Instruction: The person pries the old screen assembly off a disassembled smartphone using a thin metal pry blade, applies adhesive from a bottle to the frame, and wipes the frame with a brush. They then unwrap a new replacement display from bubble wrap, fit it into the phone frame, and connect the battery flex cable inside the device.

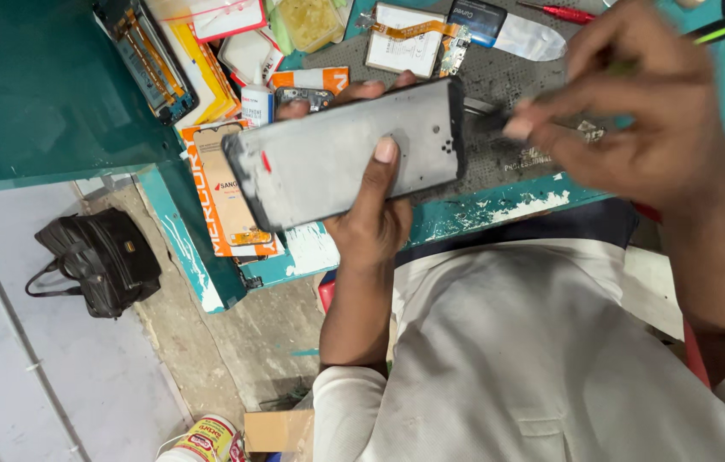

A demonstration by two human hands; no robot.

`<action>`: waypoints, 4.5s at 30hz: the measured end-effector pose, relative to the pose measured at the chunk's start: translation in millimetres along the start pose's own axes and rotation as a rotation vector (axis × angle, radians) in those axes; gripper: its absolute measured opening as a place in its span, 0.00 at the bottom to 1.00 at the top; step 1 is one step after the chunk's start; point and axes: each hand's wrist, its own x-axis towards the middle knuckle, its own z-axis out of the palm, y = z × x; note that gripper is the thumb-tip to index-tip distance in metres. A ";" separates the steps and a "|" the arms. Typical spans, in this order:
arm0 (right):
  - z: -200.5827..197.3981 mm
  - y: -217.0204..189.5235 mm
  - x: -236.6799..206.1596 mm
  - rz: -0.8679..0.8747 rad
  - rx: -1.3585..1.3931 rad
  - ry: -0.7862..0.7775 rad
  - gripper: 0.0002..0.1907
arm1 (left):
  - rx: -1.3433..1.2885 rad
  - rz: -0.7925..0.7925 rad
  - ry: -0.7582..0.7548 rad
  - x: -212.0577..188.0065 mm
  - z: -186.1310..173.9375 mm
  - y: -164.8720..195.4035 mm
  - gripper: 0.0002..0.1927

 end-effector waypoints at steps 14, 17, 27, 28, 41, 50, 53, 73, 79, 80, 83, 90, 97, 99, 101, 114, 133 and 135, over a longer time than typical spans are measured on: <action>-9.3 13.8 -12.0 -0.090 0.113 -0.181 0.12 | -0.117 -0.201 -0.018 -5.2 0.4 6.9 0.34; -10.1 14.3 -9.8 0.000 0.003 -0.050 0.10 | -0.094 -0.221 0.002 -3.8 0.5 6.7 0.35; -24.6 13.1 16.2 -0.127 -0.106 -0.096 0.11 | 0.032 -0.231 -0.127 -0.1 0.6 5.3 0.30; -26.2 15.2 16.3 -0.136 -0.082 -0.125 0.12 | 0.019 -0.248 -0.148 0.5 0.1 6.3 0.30; -24.6 -15.9 55.4 -0.138 -0.140 -0.231 0.12 | -0.029 -0.327 -0.173 3.6 -8.7 7.1 0.29; -27.4 34.4 7.7 0.366 0.018 -0.118 0.08 | -0.129 -0.395 -0.171 4.0 -13.3 3.9 0.32; -27.3 39.9 -0.6 0.034 -0.080 -0.104 0.11 | -0.130 -0.422 -0.160 4.1 -14.1 3.6 0.33; 14.7 -32.2 61.5 -0.369 -0.164 0.026 0.14 | 0.469 -0.660 -0.515 -19.3 -38.5 -27.7 0.20; 10.5 -17.8 51.6 0.084 0.079 0.033 0.10 | 0.199 -0.715 -0.417 -15.7 -22.9 -13.9 0.17; 10.5 -15.4 49.3 0.120 0.091 0.039 0.09 | 0.135 -0.709 -0.421 -13.2 -20.4 -12.6 0.17; 11.4 -10.0 41.3 0.078 0.047 0.084 0.08 | 0.086 -0.716 -0.415 -7.8 -14.8 -12.7 0.17; 10.1 12.6 13.8 0.053 -0.103 0.078 0.12 | 0.303 -0.545 -0.308 -6.1 -11.0 -23.2 0.30; -0.9 32.2 -39.7 0.260 -0.132 -0.069 0.15 | 0.000 -0.483 -0.275 14.4 -13.4 -14.3 0.52; -13.9 36.4 -45.5 0.335 -0.119 -0.087 0.14 | -0.046 -0.486 -0.288 17.8 -13.5 -11.3 0.52; -17.6 35.5 -44.8 0.359 -0.111 -0.008 0.13 | -0.055 -0.533 -0.324 17.0 -16.0 -8.1 0.50; 38.2 -29.3 36.2 0.000 0.032 0.073 0.12 | 0.562 -0.573 -0.543 2.0 -48.2 -28.4 0.31; 33.2 25.4 -23.9 0.252 0.121 0.093 0.14 | 0.069 -0.316 -0.202 35.3 -18.4 -8.5 0.87; 30.3 23.1 -20.9 0.223 0.049 0.145 0.13 | 0.033 -0.345 -0.172 31.9 -16.7 -6.8 0.87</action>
